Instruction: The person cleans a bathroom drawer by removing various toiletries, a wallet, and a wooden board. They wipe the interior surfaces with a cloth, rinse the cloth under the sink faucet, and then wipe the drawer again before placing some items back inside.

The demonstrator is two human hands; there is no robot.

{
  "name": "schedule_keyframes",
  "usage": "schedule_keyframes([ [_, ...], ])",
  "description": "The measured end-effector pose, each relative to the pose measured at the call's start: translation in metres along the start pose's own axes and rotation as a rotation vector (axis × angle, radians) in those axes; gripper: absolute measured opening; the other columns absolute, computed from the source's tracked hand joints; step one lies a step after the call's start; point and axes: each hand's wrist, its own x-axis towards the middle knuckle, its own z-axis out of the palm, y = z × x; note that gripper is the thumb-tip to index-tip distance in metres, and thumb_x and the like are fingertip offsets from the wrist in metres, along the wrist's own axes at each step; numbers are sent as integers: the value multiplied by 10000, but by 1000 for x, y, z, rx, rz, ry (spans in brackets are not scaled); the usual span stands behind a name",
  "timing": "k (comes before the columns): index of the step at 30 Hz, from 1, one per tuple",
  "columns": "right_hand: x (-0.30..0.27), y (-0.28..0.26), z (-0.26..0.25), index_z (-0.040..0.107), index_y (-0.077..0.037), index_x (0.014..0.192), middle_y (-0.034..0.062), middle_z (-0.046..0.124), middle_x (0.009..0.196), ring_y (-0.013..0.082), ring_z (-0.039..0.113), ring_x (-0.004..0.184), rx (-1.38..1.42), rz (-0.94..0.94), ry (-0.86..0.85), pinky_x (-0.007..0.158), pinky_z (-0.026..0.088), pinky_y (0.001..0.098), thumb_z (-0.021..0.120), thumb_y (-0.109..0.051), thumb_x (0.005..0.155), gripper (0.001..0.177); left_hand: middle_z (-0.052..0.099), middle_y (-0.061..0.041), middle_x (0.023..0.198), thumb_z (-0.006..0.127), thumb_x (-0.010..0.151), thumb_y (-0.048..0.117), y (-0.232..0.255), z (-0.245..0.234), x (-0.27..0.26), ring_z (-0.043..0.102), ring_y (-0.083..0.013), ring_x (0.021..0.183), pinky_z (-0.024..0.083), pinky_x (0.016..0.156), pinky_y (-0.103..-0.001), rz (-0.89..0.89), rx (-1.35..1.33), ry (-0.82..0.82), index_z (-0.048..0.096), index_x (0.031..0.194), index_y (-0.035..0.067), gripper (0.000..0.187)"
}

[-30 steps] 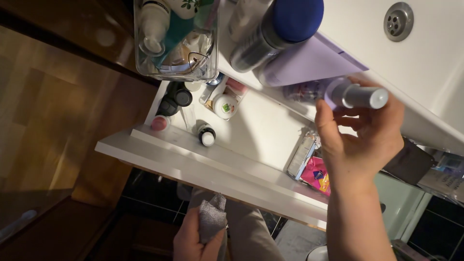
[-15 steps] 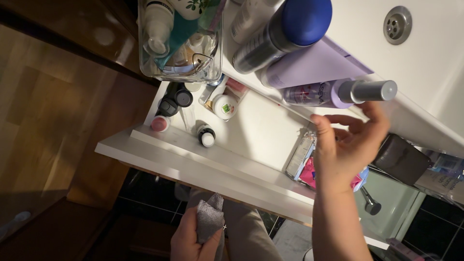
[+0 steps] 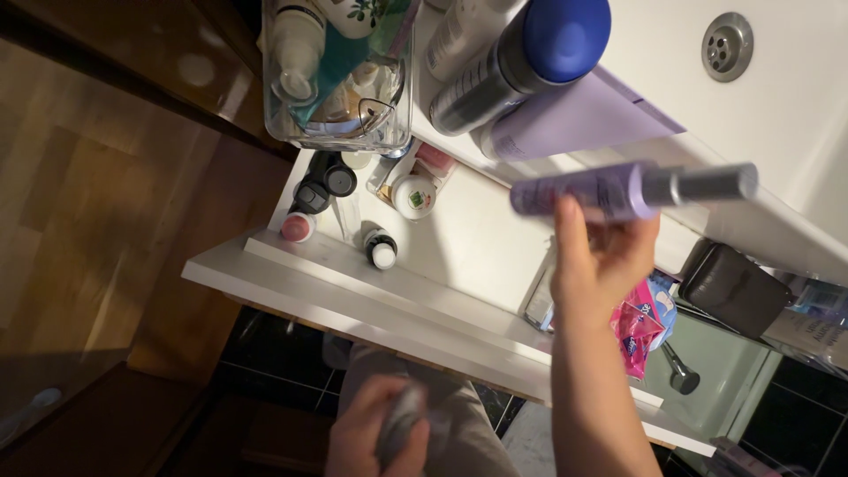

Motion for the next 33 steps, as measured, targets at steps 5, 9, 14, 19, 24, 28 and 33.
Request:
schedule_keyframes([
  [5, -30, -27, -39, 525, -3, 1434, 86, 639, 1282, 189, 609, 1095, 356, 218, -414, 1011, 491, 354, 755, -287, 918, 632, 752, -74, 1062, 667, 807, 107, 68, -3, 57, 730, -209, 1004, 537, 940, -325, 285, -51, -88, 730, 1207, 80, 406],
  [9, -61, -35, -43, 548, 65, 1421, 123, 721, 1165, 218, 681, 987, 730, 494, -664, 924, 541, 348, 771, -349, 985, 641, 683, -87, 1017, 813, 708, 545, 75, 14, 85, 697, -200, 851, 552, 724, -315, 299, -37, -187, 673, 1269, 60, 755],
  [14, -93, -36, -34, 578, 38, 1345, 127, 691, 1183, 199, 633, 1004, 722, 495, -555, 915, 488, 339, 660, -351, 1049, 496, 668, -52, 941, 765, 847, 335, 73, 30, 84, 668, -175, 866, 514, 783, -272, 202, -184, -112, 755, 1135, 86, 381],
  [19, -90, -57, -21, 548, 51, 1434, 119, 610, 1260, 199, 576, 1123, 587, 463, -585, 1009, 429, 340, 578, -388, 1063, 576, 661, -59, 994, 704, 885, 336, 61, 34, 80, 675, -185, 961, 518, 892, -292, 169, -222, 1, 746, 1103, 86, 334],
  [24, -87, -70, -13, 613, 53, 1328, 84, 644, 1054, 179, 581, 961, 714, 596, -510, 859, 427, 303, 636, -383, 1026, 531, 650, -31, 903, 810, 772, 172, 58, 34, 82, 635, -142, 828, 515, 789, -256, -6, -428, -44, 794, 1073, 45, 328],
  [28, -85, -60, -15, 685, 31, 1190, 82, 615, 1039, 188, 551, 940, 552, 471, -450, 860, 410, 331, 618, -463, 1032, 523, 699, -31, 920, 839, 739, 143, 64, 33, 84, 689, -152, 883, 542, 844, -268, 28, -401, -62, 797, 1030, 46, 309],
  [33, -87, -55, -18, 637, 22, 1362, 136, 661, 1228, 216, 605, 1113, 583, 515, -400, 1007, 434, 359, 637, -282, 1019, 458, 712, -39, 958, 773, 799, 183, 61, 34, 82, 678, -152, 939, 518, 899, -289, 14, -386, -74, 792, 1143, 54, 368],
])
